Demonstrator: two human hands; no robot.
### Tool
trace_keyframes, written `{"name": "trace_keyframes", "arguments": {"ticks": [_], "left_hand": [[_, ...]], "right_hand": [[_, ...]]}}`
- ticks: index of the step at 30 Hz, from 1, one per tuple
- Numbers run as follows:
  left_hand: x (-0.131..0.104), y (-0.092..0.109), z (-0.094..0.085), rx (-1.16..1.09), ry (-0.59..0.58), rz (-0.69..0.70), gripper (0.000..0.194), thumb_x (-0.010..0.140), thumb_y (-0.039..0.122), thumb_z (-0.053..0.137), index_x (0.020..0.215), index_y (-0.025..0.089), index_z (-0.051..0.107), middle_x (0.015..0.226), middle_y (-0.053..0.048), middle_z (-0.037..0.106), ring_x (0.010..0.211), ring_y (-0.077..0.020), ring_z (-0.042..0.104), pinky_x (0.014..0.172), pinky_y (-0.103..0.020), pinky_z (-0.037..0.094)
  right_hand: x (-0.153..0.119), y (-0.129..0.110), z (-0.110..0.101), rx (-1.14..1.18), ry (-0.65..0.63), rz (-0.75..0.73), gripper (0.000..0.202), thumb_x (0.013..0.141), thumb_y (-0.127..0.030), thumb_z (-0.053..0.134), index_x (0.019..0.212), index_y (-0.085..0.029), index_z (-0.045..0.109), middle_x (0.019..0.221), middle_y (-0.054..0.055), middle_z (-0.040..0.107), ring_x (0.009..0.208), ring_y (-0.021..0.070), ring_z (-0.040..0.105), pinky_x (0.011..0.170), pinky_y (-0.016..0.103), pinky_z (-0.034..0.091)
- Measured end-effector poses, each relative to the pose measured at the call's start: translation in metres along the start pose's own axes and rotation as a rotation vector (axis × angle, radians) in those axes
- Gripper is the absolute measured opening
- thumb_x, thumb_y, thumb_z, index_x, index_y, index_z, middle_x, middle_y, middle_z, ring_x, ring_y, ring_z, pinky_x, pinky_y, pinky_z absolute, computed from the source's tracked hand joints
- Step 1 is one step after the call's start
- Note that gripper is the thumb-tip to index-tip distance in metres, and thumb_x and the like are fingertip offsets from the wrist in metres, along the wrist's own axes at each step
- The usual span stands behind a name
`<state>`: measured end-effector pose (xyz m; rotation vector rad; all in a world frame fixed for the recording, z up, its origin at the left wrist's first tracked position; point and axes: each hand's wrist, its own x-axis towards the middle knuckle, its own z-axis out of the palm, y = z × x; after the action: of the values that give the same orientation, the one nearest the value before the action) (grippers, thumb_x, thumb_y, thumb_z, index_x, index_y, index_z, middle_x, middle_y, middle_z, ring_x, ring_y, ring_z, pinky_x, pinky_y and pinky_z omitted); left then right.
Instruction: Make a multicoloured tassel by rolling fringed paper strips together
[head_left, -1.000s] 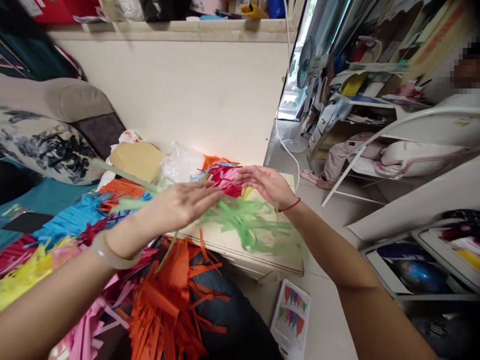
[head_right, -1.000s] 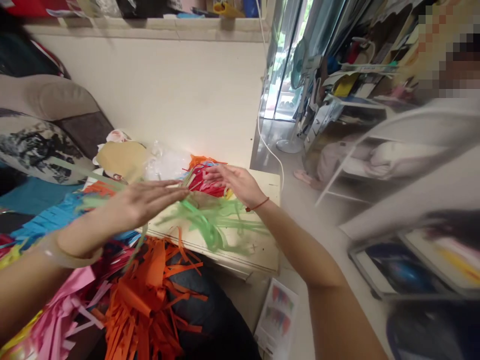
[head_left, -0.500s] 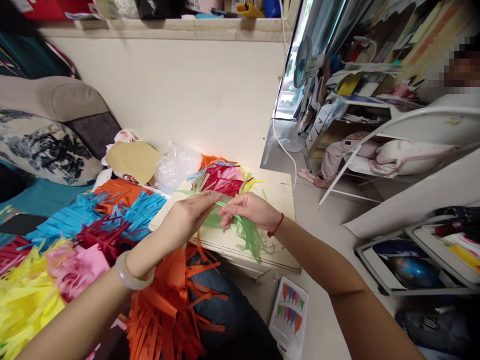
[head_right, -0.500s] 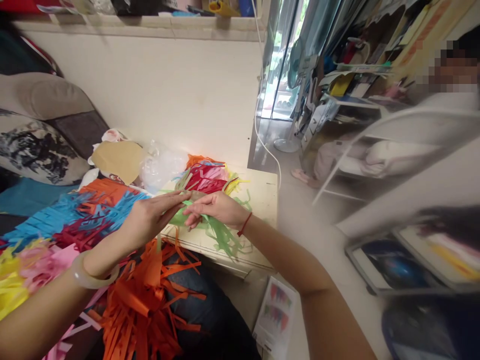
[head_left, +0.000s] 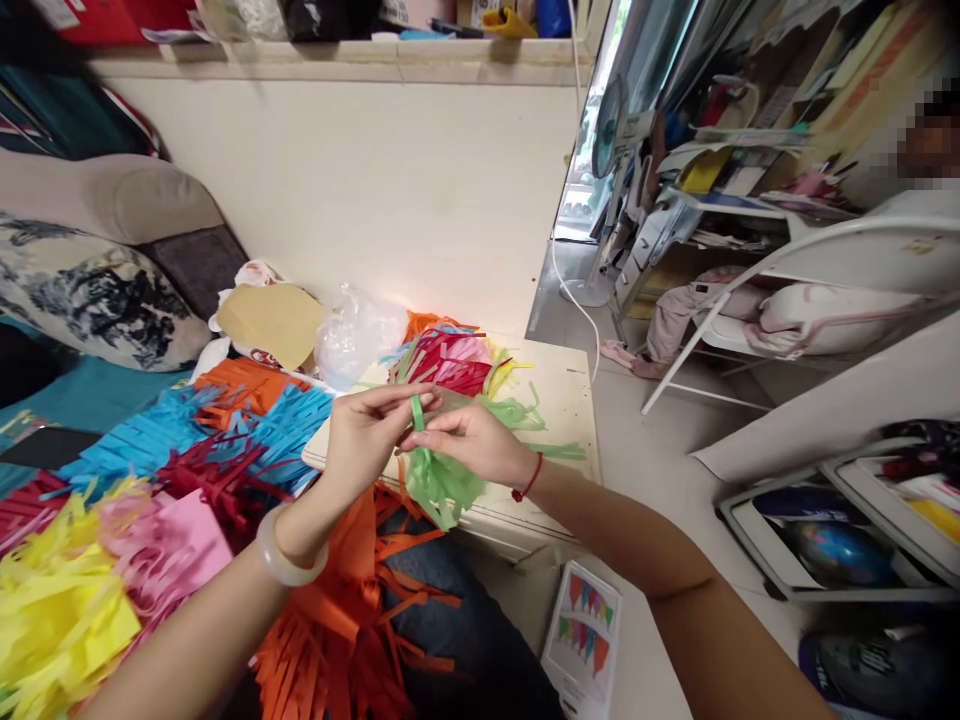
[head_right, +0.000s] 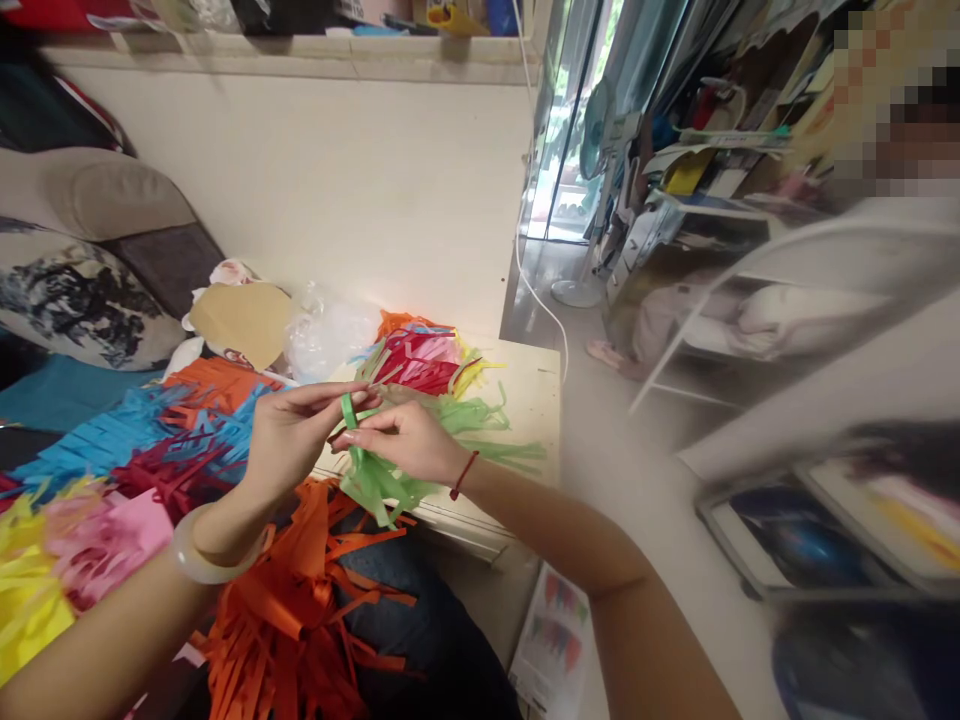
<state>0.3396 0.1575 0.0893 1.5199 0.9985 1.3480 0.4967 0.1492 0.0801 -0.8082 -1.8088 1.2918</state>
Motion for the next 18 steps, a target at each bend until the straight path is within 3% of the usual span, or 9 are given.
{"name": "trace_keyframes", "arguments": {"ticks": [3,5,9,14,18], "left_hand": [[0.004,-0.002,-0.010,-0.087,-0.184,-0.089,0.040,0.069,0.045,0.075,0.096,0.016,0.074,0.079,-0.008,0.075,0.072,-0.0200,0.070,0.064,-0.029,0.056],[0.005,-0.006,-0.015,-0.122,-0.247,-0.129,0.034,0.068,0.041,0.077,0.088,0.015,0.075,0.067,-0.005,0.073,0.060,-0.0156,0.065,0.058,-0.026,0.053],[0.003,-0.008,-0.013,-0.103,-0.152,-0.151,0.025,0.060,0.035,0.081,0.074,0.015,0.075,0.059,-0.003,0.071,0.048,-0.0123,0.060,0.051,-0.024,0.051],[-0.002,-0.002,-0.008,-0.038,-0.066,-0.101,0.025,0.060,0.036,0.080,0.074,0.016,0.075,0.071,-0.006,0.075,0.059,-0.0185,0.067,0.056,-0.028,0.056],[0.002,-0.009,-0.013,-0.146,-0.071,-0.152,0.025,0.064,0.034,0.080,0.080,0.016,0.076,0.075,-0.008,0.075,0.072,-0.0226,0.071,0.069,-0.033,0.058]], "right_hand": [[0.000,0.003,-0.004,0.072,0.000,0.000,0.035,0.083,-0.047,0.062,0.090,-0.016,0.077,0.098,0.006,0.074,0.099,0.0191,0.065,0.093,0.030,0.047],[-0.001,0.002,-0.007,0.090,-0.020,0.009,0.036,0.082,-0.048,0.063,0.088,-0.016,0.077,0.096,0.006,0.074,0.098,0.0187,0.065,0.093,0.031,0.047],[-0.002,0.001,-0.007,0.042,-0.032,0.013,0.035,0.083,-0.048,0.062,0.087,-0.016,0.076,0.091,0.004,0.074,0.095,0.0179,0.065,0.088,0.028,0.047],[-0.002,0.005,0.001,-0.070,0.032,0.005,0.029,0.085,-0.040,0.061,0.086,-0.016,0.077,0.084,0.004,0.073,0.088,0.0182,0.065,0.082,0.027,0.047],[-0.003,0.006,0.005,-0.196,0.089,-0.002,0.023,0.086,-0.031,0.060,0.085,-0.016,0.077,0.083,0.004,0.074,0.085,0.0169,0.065,0.081,0.026,0.047]]}}
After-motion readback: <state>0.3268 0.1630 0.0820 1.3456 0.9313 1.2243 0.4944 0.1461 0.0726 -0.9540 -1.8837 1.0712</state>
